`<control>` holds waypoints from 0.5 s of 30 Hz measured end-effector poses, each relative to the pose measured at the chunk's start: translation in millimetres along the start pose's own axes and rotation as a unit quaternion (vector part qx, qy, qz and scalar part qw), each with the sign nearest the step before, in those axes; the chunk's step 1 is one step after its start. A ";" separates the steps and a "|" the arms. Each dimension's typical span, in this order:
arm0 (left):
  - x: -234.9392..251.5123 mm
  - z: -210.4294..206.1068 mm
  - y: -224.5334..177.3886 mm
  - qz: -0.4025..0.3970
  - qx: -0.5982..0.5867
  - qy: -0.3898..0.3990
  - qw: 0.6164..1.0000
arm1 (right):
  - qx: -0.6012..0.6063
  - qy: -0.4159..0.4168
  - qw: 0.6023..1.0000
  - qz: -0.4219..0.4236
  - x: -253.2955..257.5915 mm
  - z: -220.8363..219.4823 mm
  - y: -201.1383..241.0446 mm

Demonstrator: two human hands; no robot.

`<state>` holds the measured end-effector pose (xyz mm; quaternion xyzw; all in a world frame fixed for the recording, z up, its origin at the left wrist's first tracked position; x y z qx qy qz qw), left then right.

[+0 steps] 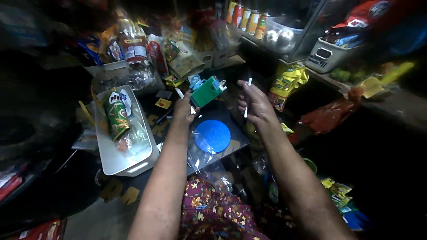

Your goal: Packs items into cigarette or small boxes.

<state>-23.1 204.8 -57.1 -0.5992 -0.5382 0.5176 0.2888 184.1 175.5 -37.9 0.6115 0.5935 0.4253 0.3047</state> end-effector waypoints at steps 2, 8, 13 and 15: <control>0.4 -0.9 0.3 -0.001 -0.001 0.010 1.000 | -0.014 -0.018 0.999 0.041 12.7 -7.9 3.4; 3.5 -8.0 7.7 0.014 -0.035 0.049 0.998 | -0.144 -0.012 0.989 0.022 29.3 -25.5 -8.6; 9.9 -10.5 12.9 0.026 -0.076 0.099 0.992 | -0.110 -0.015 0.993 0.028 25.5 -23.9 0.7; 8.7 -12.3 11.5 0.016 -0.085 0.097 0.991 | -0.070 -0.011 0.997 0.014 24.1 -20.1 8.1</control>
Point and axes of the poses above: each hand's wrist, its own x-axis towards the middle knuckle, its own z-axis out of the back of the hand, y = z × x, the point moved 4 cm from there along x, towards the middle knuckle, and after that the axes turned 6 degrees about y, right-handed, at the moved point
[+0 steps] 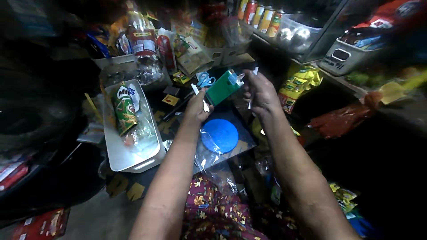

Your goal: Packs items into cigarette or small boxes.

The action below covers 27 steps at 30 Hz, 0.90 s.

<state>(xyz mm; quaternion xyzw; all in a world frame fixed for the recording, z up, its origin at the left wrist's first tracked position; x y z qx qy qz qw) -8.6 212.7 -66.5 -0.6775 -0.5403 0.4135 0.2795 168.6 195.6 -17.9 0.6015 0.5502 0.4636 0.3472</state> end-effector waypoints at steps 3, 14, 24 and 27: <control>-2.9 -2.3 -0.7 -0.006 0.008 0.003 1.000 | 0.008 0.020 1.000 -0.010 -3.9 0.2 0.1; -12.4 -3.3 -8.4 -0.018 0.140 0.009 0.990 | -0.180 0.039 0.983 0.021 -19.9 -2.0 -8.4; -18.4 -8.1 -23.5 -0.137 0.685 0.039 0.715 | -0.188 -0.100 0.977 0.005 -41.6 69.7 -0.6; -22.7 -10.9 -22.4 -0.095 0.739 0.040 0.665 | -0.170 -0.110 0.979 0.015 -50.7 85.8 -0.8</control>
Point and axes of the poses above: each hand's wrist, its own x-axis towards the middle knuckle, its own z-axis out of the back of the hand, y = z × x, the point moved 4 cm from there along x, towards the middle knuckle, and after that the axes turned 6 degrees about y, right-handed, at the moved point
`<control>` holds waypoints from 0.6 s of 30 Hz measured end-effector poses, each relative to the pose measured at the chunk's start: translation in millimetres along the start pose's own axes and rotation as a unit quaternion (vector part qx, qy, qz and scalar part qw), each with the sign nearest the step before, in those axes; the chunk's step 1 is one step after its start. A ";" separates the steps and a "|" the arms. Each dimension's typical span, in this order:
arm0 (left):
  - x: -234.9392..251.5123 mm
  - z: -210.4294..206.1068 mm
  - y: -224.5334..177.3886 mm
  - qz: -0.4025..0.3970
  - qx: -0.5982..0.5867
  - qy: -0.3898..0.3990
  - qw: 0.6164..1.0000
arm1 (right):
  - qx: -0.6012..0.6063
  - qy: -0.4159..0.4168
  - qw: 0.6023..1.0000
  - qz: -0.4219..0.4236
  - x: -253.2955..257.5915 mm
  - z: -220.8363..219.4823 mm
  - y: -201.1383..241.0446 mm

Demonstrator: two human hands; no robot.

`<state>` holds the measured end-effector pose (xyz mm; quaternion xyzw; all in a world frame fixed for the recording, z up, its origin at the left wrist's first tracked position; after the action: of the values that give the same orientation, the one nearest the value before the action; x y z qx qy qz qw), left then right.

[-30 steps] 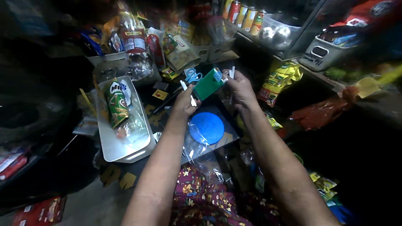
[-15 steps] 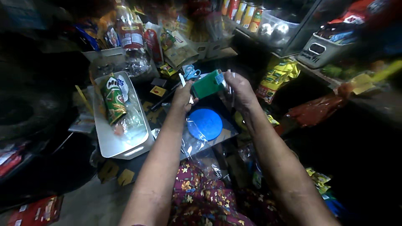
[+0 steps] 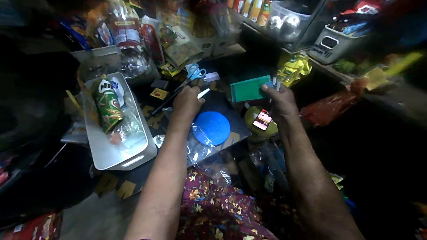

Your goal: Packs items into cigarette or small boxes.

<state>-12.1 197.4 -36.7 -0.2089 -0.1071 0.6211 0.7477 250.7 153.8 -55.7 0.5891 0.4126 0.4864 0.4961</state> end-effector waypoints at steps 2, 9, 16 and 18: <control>-0.8 -0.3 0.6 0.013 0.015 0.012 1.000 | 0.006 0.000 1.000 0.003 -3.5 1.8 -1.5; 3.6 2.4 7.4 -0.013 -0.034 0.014 0.999 | -0.011 0.031 0.999 -0.006 -10.6 -2.4 3.0; -18.1 14.8 -31.2 -0.307 -0.187 -0.074 0.930 | -0.029 0.057 0.998 0.010 -20.1 -4.7 23.4; -31.2 9.4 -53.0 -0.357 -0.128 -0.057 0.924 | -0.043 0.058 0.997 0.028 -29.1 -3.2 33.4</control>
<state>24.4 161.2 -1.6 -0.2154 -0.2954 0.3053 0.8793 242.3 120.6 -27.5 0.5491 0.4028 0.5510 0.4823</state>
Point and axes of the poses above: each hand's wrist, its own x-axis towards the middle knuckle, its own z-axis out of the back of the hand, y = z × x, the point moved 4 cm from there along x, towards the middle knuckle, and after that the axes turned 6 degrees about y, right-handed, at the moved point
